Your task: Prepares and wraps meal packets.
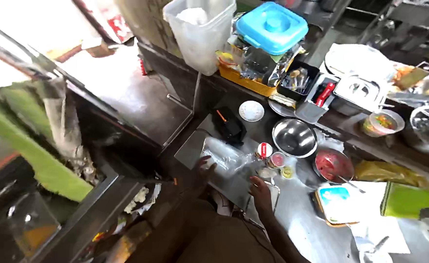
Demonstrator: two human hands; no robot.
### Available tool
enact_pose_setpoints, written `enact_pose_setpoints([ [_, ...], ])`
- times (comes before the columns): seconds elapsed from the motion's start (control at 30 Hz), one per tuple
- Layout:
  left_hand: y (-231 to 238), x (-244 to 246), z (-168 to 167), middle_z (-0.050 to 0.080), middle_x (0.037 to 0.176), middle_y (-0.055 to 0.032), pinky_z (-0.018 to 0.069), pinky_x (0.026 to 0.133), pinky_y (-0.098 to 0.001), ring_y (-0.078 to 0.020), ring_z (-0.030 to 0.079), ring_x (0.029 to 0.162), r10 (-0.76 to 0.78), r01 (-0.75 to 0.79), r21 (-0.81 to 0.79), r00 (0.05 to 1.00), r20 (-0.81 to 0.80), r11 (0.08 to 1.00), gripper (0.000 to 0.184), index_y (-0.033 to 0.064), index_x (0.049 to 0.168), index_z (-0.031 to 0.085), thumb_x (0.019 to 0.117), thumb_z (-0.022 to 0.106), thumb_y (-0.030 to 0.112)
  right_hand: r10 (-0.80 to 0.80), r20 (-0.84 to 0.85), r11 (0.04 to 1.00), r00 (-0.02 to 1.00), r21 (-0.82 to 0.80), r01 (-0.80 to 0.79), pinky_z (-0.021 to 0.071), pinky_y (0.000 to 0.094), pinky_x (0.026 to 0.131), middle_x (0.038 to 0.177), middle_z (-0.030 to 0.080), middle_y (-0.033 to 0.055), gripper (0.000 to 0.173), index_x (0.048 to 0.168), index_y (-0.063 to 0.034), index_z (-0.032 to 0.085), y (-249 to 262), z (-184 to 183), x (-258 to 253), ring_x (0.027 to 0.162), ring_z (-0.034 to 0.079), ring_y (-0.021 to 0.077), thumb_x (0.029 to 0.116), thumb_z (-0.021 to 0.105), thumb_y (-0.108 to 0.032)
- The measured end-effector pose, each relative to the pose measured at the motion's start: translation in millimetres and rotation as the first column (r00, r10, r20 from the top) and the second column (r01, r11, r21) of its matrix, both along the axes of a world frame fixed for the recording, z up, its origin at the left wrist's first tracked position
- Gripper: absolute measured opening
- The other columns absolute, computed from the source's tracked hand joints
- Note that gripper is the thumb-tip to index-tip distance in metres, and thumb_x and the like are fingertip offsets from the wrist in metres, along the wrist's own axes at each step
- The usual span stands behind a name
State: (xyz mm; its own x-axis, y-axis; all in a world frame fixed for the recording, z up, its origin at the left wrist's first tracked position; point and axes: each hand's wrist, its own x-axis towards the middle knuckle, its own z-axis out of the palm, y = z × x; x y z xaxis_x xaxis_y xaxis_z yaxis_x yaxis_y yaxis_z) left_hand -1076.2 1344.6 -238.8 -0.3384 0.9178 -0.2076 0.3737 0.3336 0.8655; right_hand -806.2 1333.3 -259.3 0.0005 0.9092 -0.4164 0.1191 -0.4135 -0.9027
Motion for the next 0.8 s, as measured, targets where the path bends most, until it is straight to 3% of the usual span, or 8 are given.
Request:
enact_pose_setpoints([
  [0.03, 13.6, -18.9, -6.0, 0.057, 0.145, -0.0099, 0.0522, 0.104, -0.0515, -0.0273, 0.059, 0.127, 0.037, -0.038, -0.023, 0.997, -0.06, 0.999, 0.062, 0.0171, 0.145, 0.056, 0.0929, 0.073, 0.046, 0.006, -0.002, 0.998, 1.0, -0.068, -0.006, 0.0608, 0.0473, 0.093, 0.138, 0.062, 0.0164, 0.05, 0.143, -0.0027, 0.054, 13.5, -5.1, -17.8, 0.114, 0.069, 0.0261, 0.0988, 0.067, -0.021],
  [0.1, 44.4, -46.0, -17.6, 0.047, 0.154, -0.0175, 0.0452, 0.11, -0.0569, -0.0356, 0.051, 0.136, 0.047, -0.052, -0.156, 0.998, -0.036, 0.986, 0.085, 0.0126, 0.156, 0.04, 0.0891, 0.076, 0.051, 0.006, 0.053, 0.988, 0.999, -0.153, 0.002, 0.0575, 0.0509, 0.095, 0.148, 0.053, 0.0203, 0.074, 0.154, -0.0053, 0.04, 38.1, -17.7, -53.7, 0.117, 0.065, 0.0314, 0.0942, 0.074, -0.033],
  [0.17, 75.0, -64.9, -52.0, 0.051, 0.149, -0.0234, 0.0494, 0.105, -0.0581, -0.0391, 0.056, 0.13, -0.041, 0.047, -0.286, 0.999, 0.029, 0.957, 0.096, 0.0082, 0.158, 0.03, 0.0875, 0.078, 0.053, -0.033, 0.096, 0.978, 0.995, -0.203, 0.052, 0.0564, 0.0545, 0.095, 0.149, 0.049, 0.0242, 0.095, 0.161, -0.0061, 0.023, 56.6, -28.1, -86.6, 0.118, 0.064, 0.0357, 0.0901, 0.078, -0.039],
  [0.2, 87.0, -70.4, -63.6, 0.052, 0.147, -0.0253, 0.0488, 0.106, -0.0571, -0.0391, 0.057, 0.129, -0.099, 0.124, -0.321, 0.991, 0.092, 0.939, 0.096, 0.0061, 0.158, 0.028, 0.0884, 0.078, 0.05, -0.078, 0.109, 0.972, 0.991, -0.212, 0.1, 0.0569, 0.0555, 0.095, 0.147, 0.051, 0.0251, 0.099, 0.16, -0.0055, 0.021, 62.1, -33.0, -101.4, 0.118, 0.064, 0.0369, 0.0886, 0.08, -0.038],
  [0.33, 109.7, -78.8, -47.1, 0.045, 0.154, -0.0224, 0.0422, 0.116, -0.05, -0.0322, 0.048, 0.141, -0.31, 0.347, -0.41, 0.938, 0.157, 0.843, 0.102, 0.0063, 0.16, 0.025, 0.0867, 0.079, 0.052, -0.214, 0.217, 0.963, 0.952, -0.118, 0.243, 0.0586, 0.0487, 0.091, 0.128, 0.064, 0.0213, 0.078, 0.15, -0.0014, 0.038, 64.2, -31.5, -141.7, 0.11, 0.067, 0.0306, 0.0872, 0.079, -0.021],
  [0.5, 112.0, -113.7, -49.0, 0.052, 0.148, -0.0225, 0.0445, 0.115, -0.0467, -0.0301, 0.052, 0.137, -0.464, 0.473, -0.232, 0.881, 0.096, 0.85, 0.095, 0.0012, 0.154, 0.037, 0.084, 0.081, 0.047, -0.278, 0.219, 0.954, 0.935, -0.049, 0.295, 0.0646, 0.0394, 0.077, 0.127, 0.064, 0.0147, 0.045, 0.133, -0.0043, 0.058, 51.2, 7.3, -174.9, 0.089, 0.073, 0.0208, 0.0915, 0.073, -0.015],
  [0.63, 122.0, -131.9, -4.8, 0.052, 0.146, -0.0242, 0.0469, 0.111, -0.0463, -0.0308, 0.054, 0.133, -0.522, 0.538, -0.188, 0.843, 0.13, 0.821, 0.092, -0.0008, 0.154, 0.035, 0.0842, 0.082, 0.037, -0.335, 0.2, 0.941, 0.921, 0.018, 0.339, 0.0641, 0.0364, 0.08, 0.124, 0.066, 0.0079, 0.03, 0.12, -0.0093, 0.066, 50.6, 38.9, -194.7, 0.095, 0.072, 0.0179, 0.0904, 0.071, -0.014],
  [0.8, 188.3, -141.9, 42.9, 0.051, 0.148, -0.0214, 0.0466, 0.112, -0.046, -0.029, 0.053, 0.135, -0.669, 0.67, -0.05, 0.742, 0.047, 0.74, 0.086, 0.0021, 0.153, 0.04, 0.085, 0.083, 0.032, -0.402, 0.181, 0.916, 0.898, 0.083, 0.393, 0.0629, 0.0394, 0.086, 0.124, 0.065, 0.0102, 0.027, 0.118, -0.0078, 0.068, 81.3, 64.8, -208.7, 0.1, 0.071, 0.0199, 0.0928, 0.071, -0.018],
])
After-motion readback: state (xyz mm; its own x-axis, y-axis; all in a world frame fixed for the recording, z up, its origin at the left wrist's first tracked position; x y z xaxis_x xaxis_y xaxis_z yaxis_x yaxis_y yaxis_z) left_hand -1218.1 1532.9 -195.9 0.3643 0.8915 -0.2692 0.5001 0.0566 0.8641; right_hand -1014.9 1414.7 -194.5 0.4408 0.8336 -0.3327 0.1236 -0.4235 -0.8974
